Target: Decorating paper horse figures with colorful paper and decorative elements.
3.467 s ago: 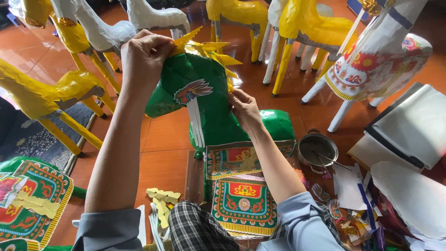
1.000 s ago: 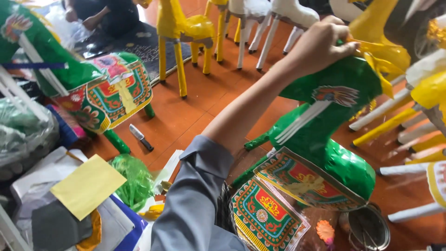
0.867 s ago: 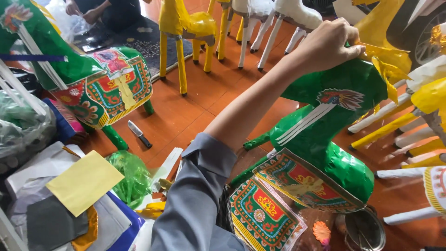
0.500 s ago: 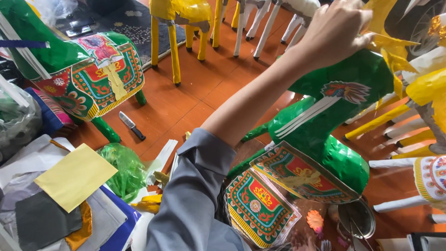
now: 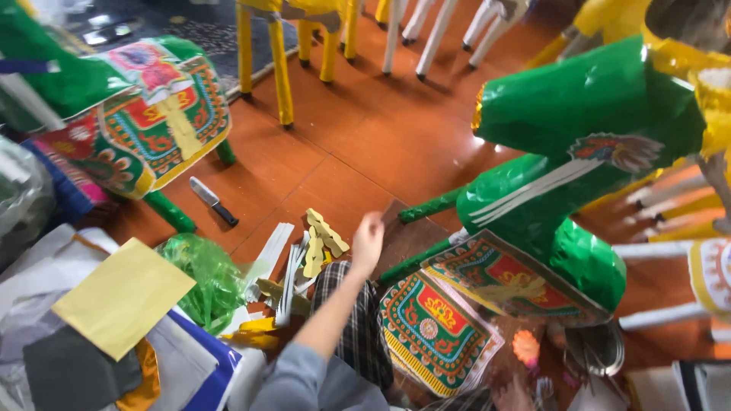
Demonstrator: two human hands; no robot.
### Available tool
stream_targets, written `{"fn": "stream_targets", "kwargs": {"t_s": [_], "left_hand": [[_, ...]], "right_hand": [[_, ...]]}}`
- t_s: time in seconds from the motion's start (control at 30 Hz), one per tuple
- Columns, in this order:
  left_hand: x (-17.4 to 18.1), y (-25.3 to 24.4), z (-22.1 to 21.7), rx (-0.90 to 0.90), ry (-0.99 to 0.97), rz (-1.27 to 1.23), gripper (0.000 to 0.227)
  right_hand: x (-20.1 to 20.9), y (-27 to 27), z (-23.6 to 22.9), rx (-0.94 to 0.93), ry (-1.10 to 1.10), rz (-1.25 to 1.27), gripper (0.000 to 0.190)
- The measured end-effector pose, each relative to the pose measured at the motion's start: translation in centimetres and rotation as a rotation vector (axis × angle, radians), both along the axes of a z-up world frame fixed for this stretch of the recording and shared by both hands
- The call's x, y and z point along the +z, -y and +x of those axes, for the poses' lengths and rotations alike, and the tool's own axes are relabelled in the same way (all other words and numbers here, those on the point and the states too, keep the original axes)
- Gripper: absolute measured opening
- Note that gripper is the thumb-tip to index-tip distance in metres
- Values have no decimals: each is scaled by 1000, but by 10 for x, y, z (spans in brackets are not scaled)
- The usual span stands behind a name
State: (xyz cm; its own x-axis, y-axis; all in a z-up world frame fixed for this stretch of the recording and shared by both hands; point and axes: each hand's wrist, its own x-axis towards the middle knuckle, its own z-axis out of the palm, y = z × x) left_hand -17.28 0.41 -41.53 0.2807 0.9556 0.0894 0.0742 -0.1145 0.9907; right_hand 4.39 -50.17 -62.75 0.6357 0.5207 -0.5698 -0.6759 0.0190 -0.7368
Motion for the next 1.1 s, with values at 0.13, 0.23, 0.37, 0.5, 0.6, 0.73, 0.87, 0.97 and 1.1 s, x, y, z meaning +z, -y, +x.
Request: {"fn": "stream_targets", "kwargs": {"t_s": [0.13,0.23,0.37,0.5,0.6,0.73,0.87,0.97,1.1], "left_hand": [[-142,53,-20,-162,-230,-16,53],[-135,49,-15,-363,-324,66,71],[-146,32,7,-559,-379,-47,92],[-184,28,30,-651,-388,56,90],[-208,32,45,-632,-349,212,85],[-206,43,47,-493,-430,509,47],[-219,53,50,-414,-317,746,26],[-193,57,41,-660,-239,723,22],[-169,81,29,-820,-171,716,52]], "right_hand": [[13,-67,-12,-22,8,-4,48],[76,-124,-68,39,49,86,44],[73,-192,-85,351,391,105,45],[172,-285,-106,451,498,-12,36],[199,-344,-105,530,753,119,30],[231,-411,-109,339,741,140,80],[223,-458,-75,-100,762,-205,87],[223,-473,-36,-326,849,-446,68],[202,-461,0,-551,942,-454,55]]}}
